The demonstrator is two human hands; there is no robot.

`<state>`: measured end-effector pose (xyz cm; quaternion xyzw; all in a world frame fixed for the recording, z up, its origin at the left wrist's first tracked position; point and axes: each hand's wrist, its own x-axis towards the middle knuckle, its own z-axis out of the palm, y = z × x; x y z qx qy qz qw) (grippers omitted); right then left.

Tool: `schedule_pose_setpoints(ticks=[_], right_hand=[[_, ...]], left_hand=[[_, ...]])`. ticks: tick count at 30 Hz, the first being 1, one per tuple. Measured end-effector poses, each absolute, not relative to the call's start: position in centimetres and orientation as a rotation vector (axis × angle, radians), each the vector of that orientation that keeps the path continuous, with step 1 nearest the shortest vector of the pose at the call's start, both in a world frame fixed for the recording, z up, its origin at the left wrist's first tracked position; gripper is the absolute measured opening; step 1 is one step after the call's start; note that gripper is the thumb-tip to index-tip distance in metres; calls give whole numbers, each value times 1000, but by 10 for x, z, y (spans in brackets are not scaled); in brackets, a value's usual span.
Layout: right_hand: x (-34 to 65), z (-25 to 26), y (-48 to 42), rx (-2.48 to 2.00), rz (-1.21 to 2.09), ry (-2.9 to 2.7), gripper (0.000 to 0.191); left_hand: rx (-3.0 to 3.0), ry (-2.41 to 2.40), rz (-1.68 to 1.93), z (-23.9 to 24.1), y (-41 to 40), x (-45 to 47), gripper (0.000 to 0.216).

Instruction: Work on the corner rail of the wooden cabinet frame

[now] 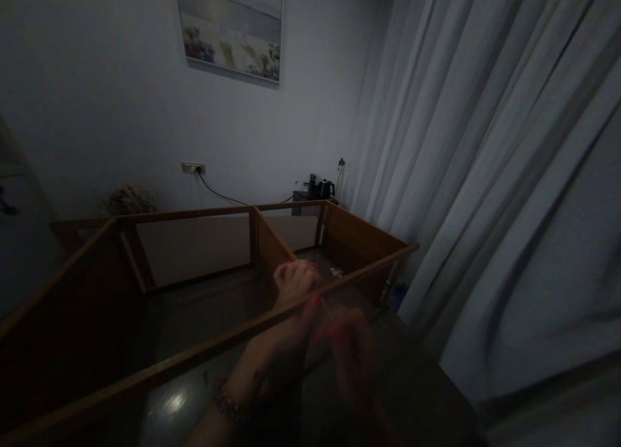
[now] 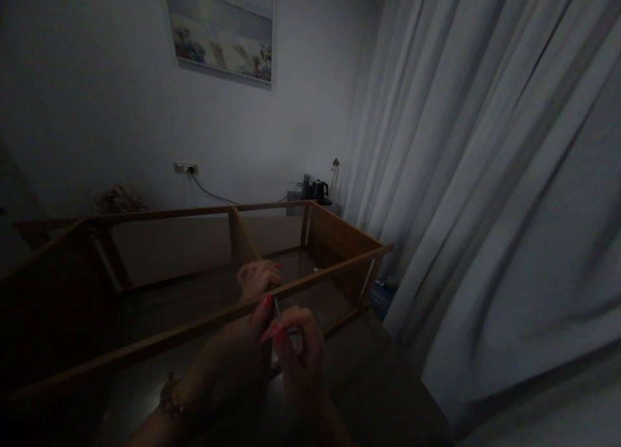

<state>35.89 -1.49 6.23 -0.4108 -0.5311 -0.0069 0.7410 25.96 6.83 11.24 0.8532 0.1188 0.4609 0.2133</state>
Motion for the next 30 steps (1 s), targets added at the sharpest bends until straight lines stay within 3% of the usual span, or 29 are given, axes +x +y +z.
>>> schedule_pose_setpoints(ticks=[4,11,20,30], right_hand=[[357,62,-12,-928,-55,-916,23],[358,59,-10,-900,32,-823,28],[360,53,-11,-932,-6,-823,27],[354,66,-10,-879,-79,-839,31]], left_hand=[[2380,360,1294,111,67,262,24],[2398,288,1246,92,93,275,33],[2375,363,1278,106,70,268,22],[2422,305,1262,104,75,265,27]])
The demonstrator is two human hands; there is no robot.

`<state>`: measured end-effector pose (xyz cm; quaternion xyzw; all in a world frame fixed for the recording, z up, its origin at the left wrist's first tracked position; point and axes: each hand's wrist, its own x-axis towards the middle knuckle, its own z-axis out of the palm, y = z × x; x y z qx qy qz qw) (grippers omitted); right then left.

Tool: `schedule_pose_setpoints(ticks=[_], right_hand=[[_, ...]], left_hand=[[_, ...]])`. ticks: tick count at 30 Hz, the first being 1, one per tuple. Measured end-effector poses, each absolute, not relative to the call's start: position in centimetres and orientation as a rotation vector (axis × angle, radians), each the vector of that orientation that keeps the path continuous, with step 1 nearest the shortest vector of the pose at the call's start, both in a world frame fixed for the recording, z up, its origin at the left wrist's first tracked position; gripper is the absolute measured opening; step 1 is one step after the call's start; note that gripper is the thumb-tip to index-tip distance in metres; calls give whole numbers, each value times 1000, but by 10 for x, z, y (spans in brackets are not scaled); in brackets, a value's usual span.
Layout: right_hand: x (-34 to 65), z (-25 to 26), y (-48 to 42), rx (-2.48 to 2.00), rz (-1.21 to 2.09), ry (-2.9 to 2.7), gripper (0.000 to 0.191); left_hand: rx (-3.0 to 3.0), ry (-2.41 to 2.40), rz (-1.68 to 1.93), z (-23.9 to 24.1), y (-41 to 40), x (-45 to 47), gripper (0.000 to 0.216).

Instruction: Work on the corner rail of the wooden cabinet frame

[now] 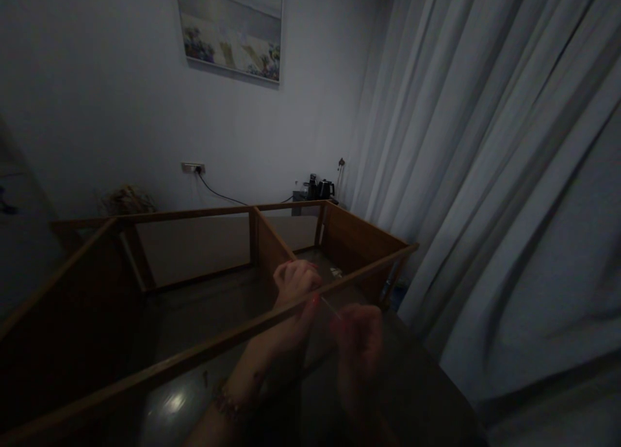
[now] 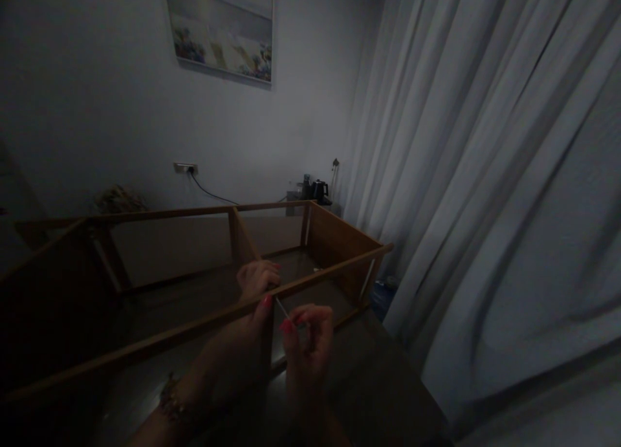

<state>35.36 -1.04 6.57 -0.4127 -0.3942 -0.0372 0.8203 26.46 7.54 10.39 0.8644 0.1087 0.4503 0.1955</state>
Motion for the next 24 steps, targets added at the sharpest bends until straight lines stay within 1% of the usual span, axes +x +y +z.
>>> schedule_pose_setpoints(ticks=[7,14,19,24], right_hand=[[353,67,-13,-923,-108,-831,27],[353,73,-14,-839,45,-965,32],[356,70,-13,-797,97,-973,34],[358,69,-12,-774,186,-942,34]], left_hand=[[2369,324,1241,104,77,267,24],[2354,346,1279,112,68,262,28],[2370,401,1281,119,59,258,31],[2356,395,1288,113,65,261,26]])
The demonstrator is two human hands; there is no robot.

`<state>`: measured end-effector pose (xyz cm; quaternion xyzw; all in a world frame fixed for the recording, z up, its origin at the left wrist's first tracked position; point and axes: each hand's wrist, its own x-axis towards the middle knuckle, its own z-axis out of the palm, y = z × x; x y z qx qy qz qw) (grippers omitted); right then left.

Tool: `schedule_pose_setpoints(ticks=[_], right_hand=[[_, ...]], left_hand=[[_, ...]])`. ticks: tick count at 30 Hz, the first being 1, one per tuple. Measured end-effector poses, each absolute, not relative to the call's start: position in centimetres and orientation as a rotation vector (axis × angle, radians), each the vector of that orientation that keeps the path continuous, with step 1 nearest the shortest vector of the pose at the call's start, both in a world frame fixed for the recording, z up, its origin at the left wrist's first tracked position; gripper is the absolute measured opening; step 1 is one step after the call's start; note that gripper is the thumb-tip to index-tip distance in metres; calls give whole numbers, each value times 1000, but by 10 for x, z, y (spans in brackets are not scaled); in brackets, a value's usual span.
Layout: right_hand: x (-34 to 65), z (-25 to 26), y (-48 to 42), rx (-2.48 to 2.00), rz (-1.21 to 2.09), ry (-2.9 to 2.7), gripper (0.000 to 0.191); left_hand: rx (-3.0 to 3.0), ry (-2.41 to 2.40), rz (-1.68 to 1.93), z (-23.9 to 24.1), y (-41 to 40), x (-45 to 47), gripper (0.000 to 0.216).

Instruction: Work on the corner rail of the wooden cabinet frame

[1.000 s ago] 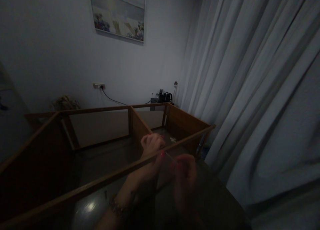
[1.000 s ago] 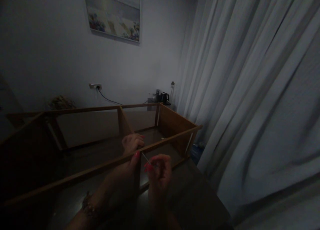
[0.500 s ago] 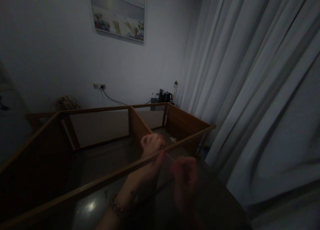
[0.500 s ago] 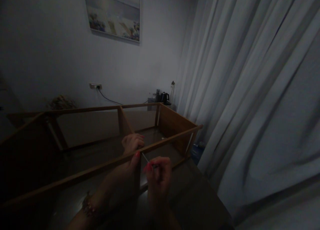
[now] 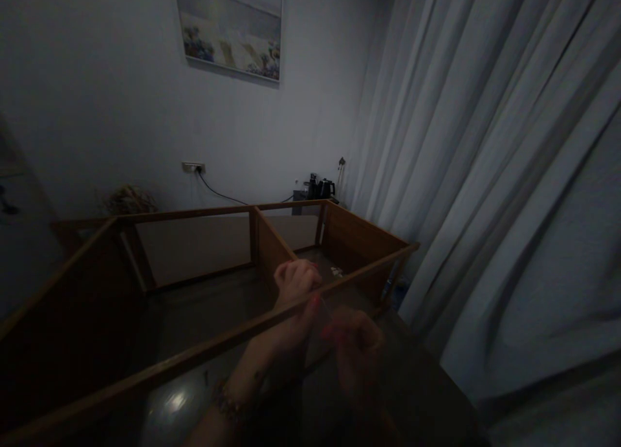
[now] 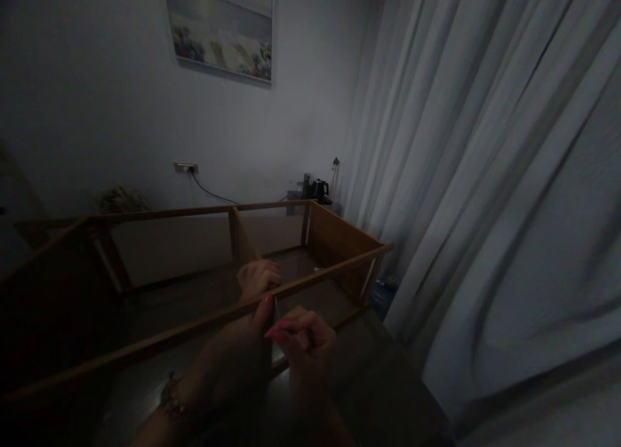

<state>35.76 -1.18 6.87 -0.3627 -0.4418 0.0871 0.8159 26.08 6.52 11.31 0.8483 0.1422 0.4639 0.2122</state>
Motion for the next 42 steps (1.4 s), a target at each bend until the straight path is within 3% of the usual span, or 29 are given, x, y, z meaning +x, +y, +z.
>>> schedule_pose_setpoints(ticks=[16,25,30,42], right_hand=[[356,68,-15,-904,67,-935,35],[353,68,-19,-1016,-87,-1062,34],[357,55,-19,-1078,-168,-1110,40],[359,47,-16,-1043,-285,-964,20]], left_hand=[[2303,387,1300,115,60,260,35],[2377,348,1284,111,65,261,19],[2404,368,1267,112,65,260,22],[2392,360,1247,113,65,260,24]])
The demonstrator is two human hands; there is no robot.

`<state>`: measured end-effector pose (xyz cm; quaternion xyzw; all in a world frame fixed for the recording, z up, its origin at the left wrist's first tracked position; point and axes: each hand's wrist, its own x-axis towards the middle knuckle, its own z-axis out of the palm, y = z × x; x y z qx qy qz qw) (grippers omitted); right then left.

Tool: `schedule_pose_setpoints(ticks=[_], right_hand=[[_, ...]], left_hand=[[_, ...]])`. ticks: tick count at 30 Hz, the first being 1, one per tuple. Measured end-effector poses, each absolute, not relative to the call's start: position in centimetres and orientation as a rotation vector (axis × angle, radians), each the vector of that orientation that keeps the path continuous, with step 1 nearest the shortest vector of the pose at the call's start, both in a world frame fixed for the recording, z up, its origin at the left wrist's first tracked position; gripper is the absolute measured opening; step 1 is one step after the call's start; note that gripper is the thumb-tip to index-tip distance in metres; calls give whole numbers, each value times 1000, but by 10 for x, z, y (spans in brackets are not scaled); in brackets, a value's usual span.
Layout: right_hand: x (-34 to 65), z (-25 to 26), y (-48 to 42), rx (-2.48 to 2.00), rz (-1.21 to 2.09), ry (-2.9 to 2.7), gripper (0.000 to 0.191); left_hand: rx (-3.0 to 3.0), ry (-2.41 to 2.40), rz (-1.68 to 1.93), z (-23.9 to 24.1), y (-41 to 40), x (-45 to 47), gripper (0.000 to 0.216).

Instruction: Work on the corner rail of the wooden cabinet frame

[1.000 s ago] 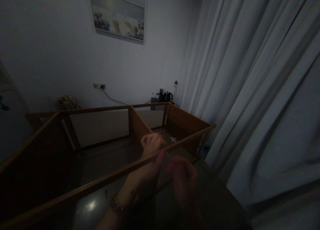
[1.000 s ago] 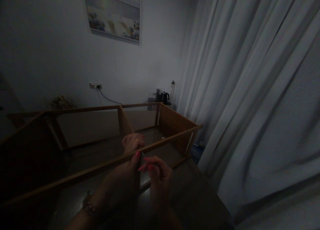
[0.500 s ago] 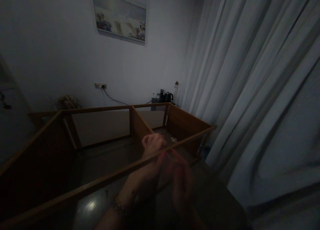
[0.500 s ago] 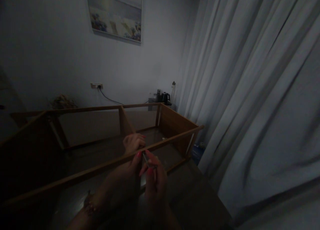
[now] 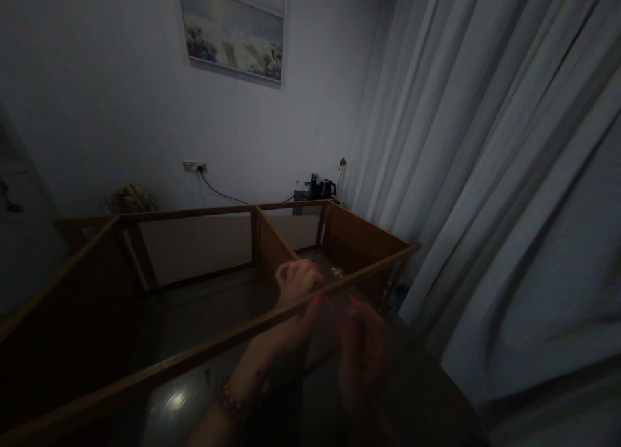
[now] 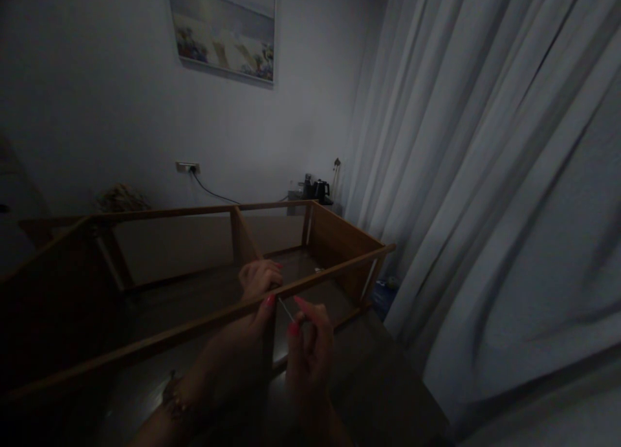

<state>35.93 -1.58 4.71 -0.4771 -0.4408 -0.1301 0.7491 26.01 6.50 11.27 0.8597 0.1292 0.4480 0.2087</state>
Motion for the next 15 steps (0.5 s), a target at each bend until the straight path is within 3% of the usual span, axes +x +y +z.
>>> schedule_pose_setpoints(ticks=[4,15], right_hand=[[359,55,-16,-980,-314,-981,11],[363,67,-22,-1006,-422,-1340,23]], left_hand=[[2381,352,1270,111,66,259,23],[2467,347,1206,72,109,288,34]])
